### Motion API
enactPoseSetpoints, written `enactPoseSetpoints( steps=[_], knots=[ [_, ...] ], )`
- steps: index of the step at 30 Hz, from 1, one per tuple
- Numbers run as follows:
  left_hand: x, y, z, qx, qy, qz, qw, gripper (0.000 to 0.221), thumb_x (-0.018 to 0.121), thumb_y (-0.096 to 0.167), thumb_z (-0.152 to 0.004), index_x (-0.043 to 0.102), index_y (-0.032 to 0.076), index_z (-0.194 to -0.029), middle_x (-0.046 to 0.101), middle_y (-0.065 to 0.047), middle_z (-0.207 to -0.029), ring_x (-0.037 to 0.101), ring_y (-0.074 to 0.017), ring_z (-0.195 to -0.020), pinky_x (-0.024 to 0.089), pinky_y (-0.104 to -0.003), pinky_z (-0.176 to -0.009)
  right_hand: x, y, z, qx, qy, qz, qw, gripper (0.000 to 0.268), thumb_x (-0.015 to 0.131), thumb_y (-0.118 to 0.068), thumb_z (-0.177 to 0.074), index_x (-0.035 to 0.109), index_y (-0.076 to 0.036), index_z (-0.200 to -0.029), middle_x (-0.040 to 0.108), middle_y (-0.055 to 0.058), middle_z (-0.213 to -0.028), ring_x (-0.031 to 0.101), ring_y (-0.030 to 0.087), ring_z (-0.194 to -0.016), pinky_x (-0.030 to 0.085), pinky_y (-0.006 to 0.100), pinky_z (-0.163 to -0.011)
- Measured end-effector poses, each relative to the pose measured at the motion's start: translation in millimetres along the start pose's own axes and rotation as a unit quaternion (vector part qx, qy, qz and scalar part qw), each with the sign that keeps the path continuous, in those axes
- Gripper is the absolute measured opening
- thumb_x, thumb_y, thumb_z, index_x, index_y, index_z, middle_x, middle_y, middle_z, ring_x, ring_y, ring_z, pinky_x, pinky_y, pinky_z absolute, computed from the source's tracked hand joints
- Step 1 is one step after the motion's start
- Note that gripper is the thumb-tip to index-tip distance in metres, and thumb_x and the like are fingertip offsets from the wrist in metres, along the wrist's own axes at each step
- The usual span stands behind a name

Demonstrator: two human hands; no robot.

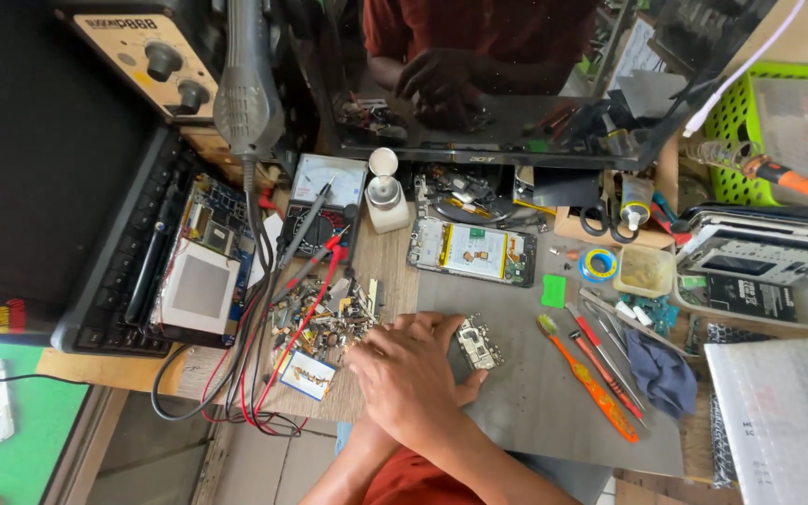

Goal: Testing electronic components on a mobile phone motherboard using a multimeter and visual inspection.

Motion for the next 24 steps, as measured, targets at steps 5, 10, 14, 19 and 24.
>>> enactPoseSetpoints(
  steps=[5,10,14,19,24],
  knots=[
    [1.6,3.2,1.5,0.020,-0.020,-0.064,0.998,0.032,0.044,0.032,-0.104,0.058,0.016,-0.080,0.056,-0.008,-0.079,0.049,-0.0275,-0.085,0.046,-0.035,-0.070,8.3,14.5,0.0,-0.026,0.007,-0.059,0.998,0.084,0.043,-0.079,-0.090,0.051,-0.014,-0.143,0.044,0.008,-0.117,0.045,0.024,-0.105,0.037,0.051,-0.099],
    [-11.9,3.8,-1.8,-0.008,0.033,-0.048,0.998,0.039,0.050,0.035,-0.099,0.061,0.010,-0.072,0.056,-0.009,-0.072,0.058,-0.0321,-0.071,0.056,-0.054,-0.088,22.2,13.1,-6.9,-0.053,0.027,-0.129,0.990,0.085,0.045,-0.080,-0.093,0.050,-0.015,-0.147,0.048,0.005,-0.128,0.047,0.023,-0.115,0.034,0.052,-0.106],
    [-7.2,11.2,1.4,0.093,-0.015,-0.134,0.987,0.032,0.053,0.027,-0.100,0.066,0.002,-0.085,0.074,-0.026,-0.092,0.070,-0.0431,-0.101,0.043,-0.060,-0.117,45.6,2.3,-16.0,-0.057,0.039,-0.162,0.984,0.086,0.047,-0.081,-0.094,0.049,-0.015,-0.149,0.050,0.004,-0.133,0.048,0.023,-0.120,0.033,0.053,-0.109],
    [-25.1,17.2,9.0,0.097,0.095,-0.173,0.976,0.035,0.056,0.023,-0.107,0.054,0.004,-0.078,0.062,-0.028,-0.072,0.060,-0.0442,-0.068,0.053,-0.063,-0.083,59.3,0.0,-29.1,-0.133,0.141,0.002,0.981,0.082,0.034,-0.075,-0.101,0.053,-0.009,-0.146,0.054,0.005,-0.097,0.037,0.018,-0.074,0.032,0.038,-0.079],
    [-36.3,13.2,9.8,0.163,0.023,-0.226,0.960,0.062,0.051,0.063,-0.100,0.056,0.006,-0.077,0.057,-0.017,-0.071,0.059,-0.0370,-0.075,0.048,-0.053,-0.086,9.3,-1.4,43.8,-0.106,0.157,-0.058,0.980,0.087,0.040,-0.084,-0.093,0.054,-0.018,-0.147,0.056,-0.001,-0.110,0.038,0.015,-0.082,0.031,0.034,-0.086]
  ],
)
Point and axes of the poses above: each hand's wrist, its own z-axis away from the middle knuckle, its own x-axis out of the palm, y = z × x, the point moved 2 cm from there along -z, towards the middle knuckle
